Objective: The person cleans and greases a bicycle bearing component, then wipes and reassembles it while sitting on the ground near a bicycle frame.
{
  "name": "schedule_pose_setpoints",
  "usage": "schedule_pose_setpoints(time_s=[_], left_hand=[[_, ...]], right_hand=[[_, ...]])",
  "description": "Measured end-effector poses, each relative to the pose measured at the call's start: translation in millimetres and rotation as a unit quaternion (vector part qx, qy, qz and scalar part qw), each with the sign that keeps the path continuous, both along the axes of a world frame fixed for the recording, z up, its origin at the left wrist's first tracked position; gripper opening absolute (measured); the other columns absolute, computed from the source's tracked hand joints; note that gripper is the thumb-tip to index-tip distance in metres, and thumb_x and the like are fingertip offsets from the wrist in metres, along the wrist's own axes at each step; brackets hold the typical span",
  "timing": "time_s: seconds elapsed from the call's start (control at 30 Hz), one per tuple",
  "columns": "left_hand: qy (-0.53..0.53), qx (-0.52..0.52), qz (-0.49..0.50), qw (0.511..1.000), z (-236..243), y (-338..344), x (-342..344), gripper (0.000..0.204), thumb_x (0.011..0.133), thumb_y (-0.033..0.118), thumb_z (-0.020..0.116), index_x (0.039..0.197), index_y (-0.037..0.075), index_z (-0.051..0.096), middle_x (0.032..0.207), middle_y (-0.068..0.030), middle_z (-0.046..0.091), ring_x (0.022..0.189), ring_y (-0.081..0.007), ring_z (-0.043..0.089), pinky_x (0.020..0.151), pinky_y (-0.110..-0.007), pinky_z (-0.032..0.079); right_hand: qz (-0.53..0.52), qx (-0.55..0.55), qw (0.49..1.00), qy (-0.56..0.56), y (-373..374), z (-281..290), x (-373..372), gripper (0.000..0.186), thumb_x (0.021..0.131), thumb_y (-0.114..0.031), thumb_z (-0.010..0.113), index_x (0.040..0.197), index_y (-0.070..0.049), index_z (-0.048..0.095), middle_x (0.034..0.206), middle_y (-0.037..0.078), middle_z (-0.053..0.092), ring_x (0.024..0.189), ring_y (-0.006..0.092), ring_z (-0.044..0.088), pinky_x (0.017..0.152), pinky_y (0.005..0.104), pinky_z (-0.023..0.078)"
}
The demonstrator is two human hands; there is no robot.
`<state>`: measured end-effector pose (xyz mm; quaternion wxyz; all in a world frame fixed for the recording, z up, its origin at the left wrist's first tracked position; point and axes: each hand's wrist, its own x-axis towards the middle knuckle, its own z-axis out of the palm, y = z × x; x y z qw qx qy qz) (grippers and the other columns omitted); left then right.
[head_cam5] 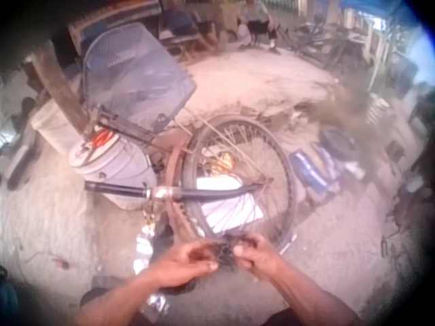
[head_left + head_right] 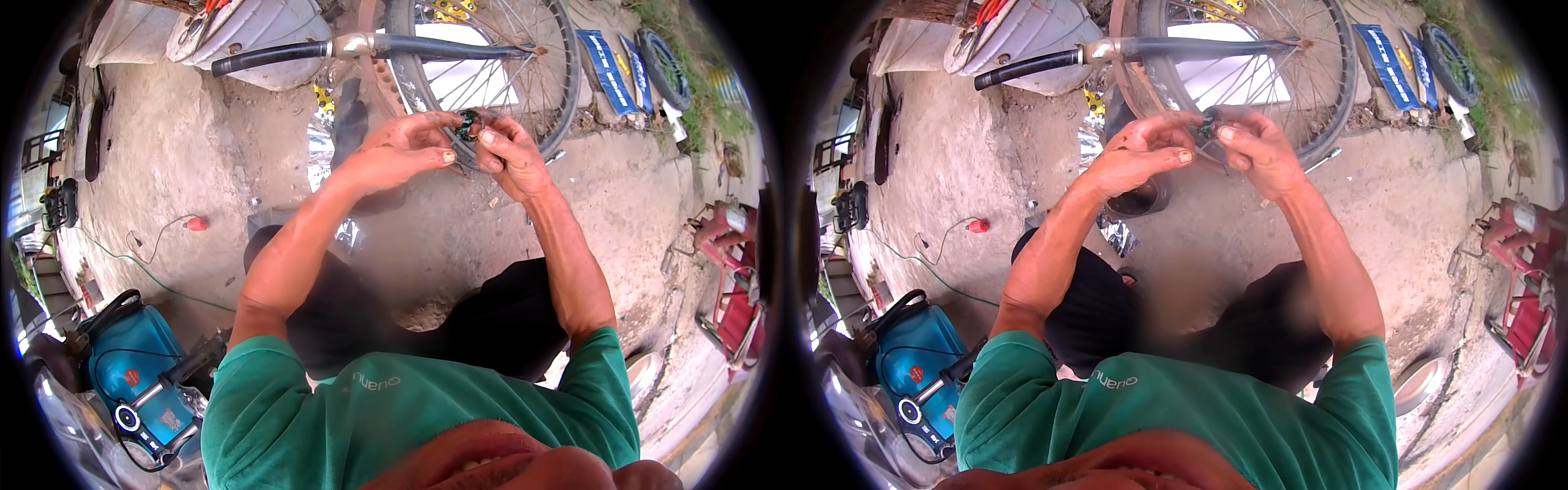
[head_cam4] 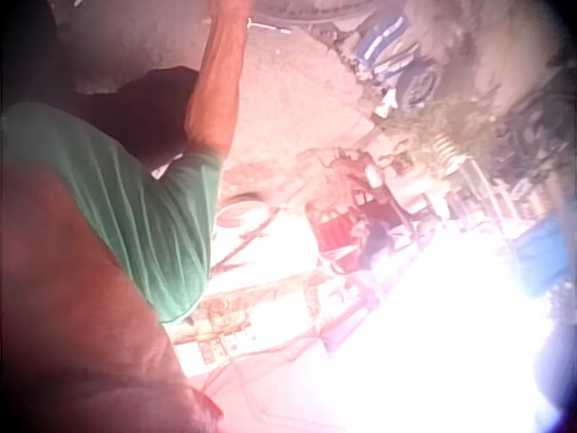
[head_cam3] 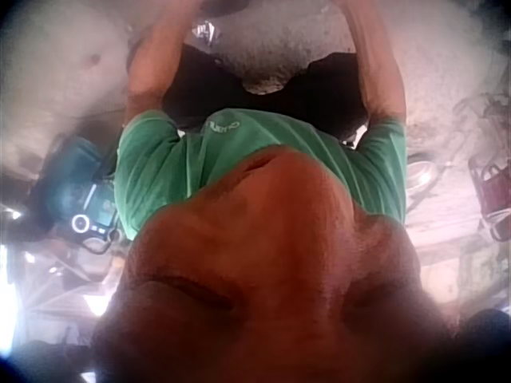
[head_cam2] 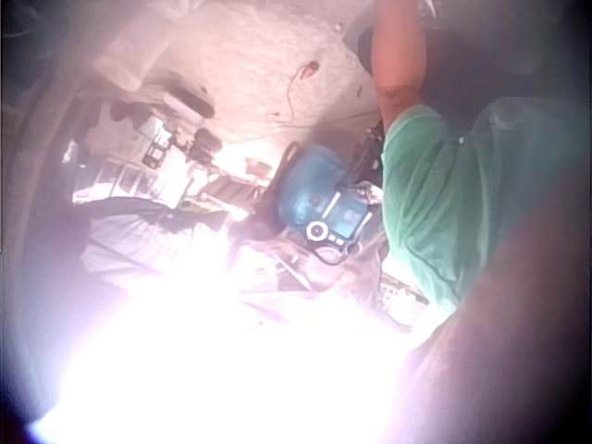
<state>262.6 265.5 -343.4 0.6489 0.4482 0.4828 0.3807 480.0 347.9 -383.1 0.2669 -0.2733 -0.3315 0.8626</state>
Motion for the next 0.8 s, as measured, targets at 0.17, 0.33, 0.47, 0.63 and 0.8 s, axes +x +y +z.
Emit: schedule_pose_setpoints(time_s=[0.17,0.33,0.47,0.63,0.8], left_hand=[[-0.060,-0.049,0.017,0.997,-6,-2,7,0.052,0.090,0.020,0.070,0.136,0.001,0.054,0.099,-0.0076,0.064,0.096,-0.0173,0.061,0.086,-0.035,0.051],[-0.313,-0.128,-0.001,0.941,-16,-6,-3,0.051,0.090,0.024,0.071,0.133,0.002,0.056,0.097,-0.0089,0.065,0.094,-0.0219,0.061,0.084,-0.043,0.052],[-0.287,-0.033,0.015,0.957,-15,-1,-9,0.053,0.087,0.020,0.074,0.134,0.004,0.056,0.105,-0.0092,0.064,0.098,-0.0223,0.061,0.085,-0.044,0.052],[0.094,0.189,0.116,0.971,-3,1,6,0.065,0.079,0.013,0.079,0.138,0.006,0.054,0.118,-0.0088,0.063,0.106,-0.0221,0.059,0.097,-0.041,0.046],[0.319,0.334,0.054,0.885,-3,1,9,0.069,0.076,0.013,0.079,0.139,0.004,0.052,0.124,-0.0112,0.062,0.118,-0.0220,0.057,0.103,-0.038,0.043]], right_hand=[[-0.009,-0.002,1.000,-0.010,3,-7,2,0.044,0.087,-0.012,0.074,0.125,0.000,0.058,0.098,0.002,0.063,0.063,0.0047,0.041,0.055,0.0203,0.032],[-0.026,-0.008,1.000,0.007,3,-5,0,0.041,0.087,-0.014,0.074,0.123,0.000,0.059,0.094,0.000,0.061,0.063,0.0044,0.041,0.055,0.0204,0.031],[-0.013,-0.008,1.000,0.014,5,-8,0,0.040,0.086,-0.016,0.074,0.119,0.001,0.060,0.090,-0.001,0.058,0.062,0.0049,0.040,0.055,0.0208,0.031],[0.025,-0.008,1.000,-0.015,0,-11,-2,0.045,0.084,-0.019,0.077,0.118,0.003,0.057,0.091,0.000,0.058,0.063,0.0051,0.042,0.056,0.0213,0.032],[0.045,-0.014,0.999,-0.021,-5,-4,-6,0.052,0.081,-0.021,0.080,0.119,0.004,0.055,0.094,0.001,0.058,0.063,0.0056,0.044,0.056,0.0217,0.034]])
